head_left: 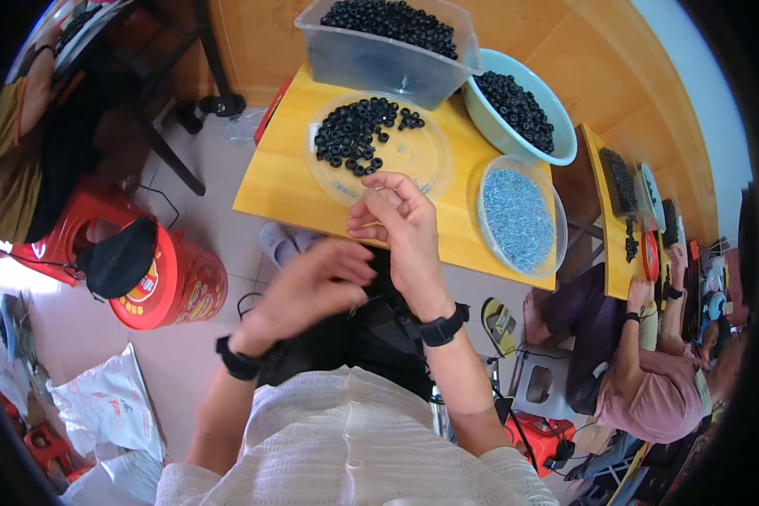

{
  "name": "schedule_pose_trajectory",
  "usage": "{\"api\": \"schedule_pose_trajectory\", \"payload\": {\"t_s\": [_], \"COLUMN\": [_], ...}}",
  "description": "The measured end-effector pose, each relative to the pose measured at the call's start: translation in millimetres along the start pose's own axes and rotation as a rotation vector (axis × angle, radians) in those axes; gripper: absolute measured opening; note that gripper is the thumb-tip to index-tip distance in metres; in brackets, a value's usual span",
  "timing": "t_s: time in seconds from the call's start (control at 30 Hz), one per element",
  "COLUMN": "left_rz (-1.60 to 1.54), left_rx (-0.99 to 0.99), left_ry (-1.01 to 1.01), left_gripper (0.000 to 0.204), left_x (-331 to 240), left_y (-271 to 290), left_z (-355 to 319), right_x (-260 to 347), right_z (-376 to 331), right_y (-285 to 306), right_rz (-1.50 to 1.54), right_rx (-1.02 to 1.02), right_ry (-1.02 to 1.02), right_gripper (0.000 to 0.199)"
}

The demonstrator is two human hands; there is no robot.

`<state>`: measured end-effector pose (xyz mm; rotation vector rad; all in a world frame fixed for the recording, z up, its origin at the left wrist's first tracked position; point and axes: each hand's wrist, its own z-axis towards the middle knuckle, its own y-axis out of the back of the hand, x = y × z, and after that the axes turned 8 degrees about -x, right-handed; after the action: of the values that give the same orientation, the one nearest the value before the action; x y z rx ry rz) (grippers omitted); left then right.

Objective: Manually sorting and assembling small black spherical beads with light-colored components.

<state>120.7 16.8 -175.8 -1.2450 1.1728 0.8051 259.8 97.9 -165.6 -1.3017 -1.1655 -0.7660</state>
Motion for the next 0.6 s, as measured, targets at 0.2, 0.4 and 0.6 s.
{"api": "schedule_pose_trajectory", "payload": {"t_s": [0.2,0.4,0.6], "left_rz": [0.251,0.256,0.215], "left_rx": [0.113,-0.047,-0.08], "left_ry": [-0.001,0.121,0.177], "left_gripper": [0.061,0.042,0.037], "left_x": [38.1,34.4,35.0], "left_y": [-36.0,-40.3,-40.6], "left_z": [3.8,11.9,19.6], "right_x": [-2.3,-23.1,-11.9], "right_z": [22.3,35.7,34.6], "right_y": [-1.7,12.7,20.1], "right_rz": [0.043,-0.293,-1.292], "right_rx": [-0.018,-0.079,-0.005], "right_ry": [-0.012,0.125,0.726], "right_gripper": [0.013,0.01,0.011]}}
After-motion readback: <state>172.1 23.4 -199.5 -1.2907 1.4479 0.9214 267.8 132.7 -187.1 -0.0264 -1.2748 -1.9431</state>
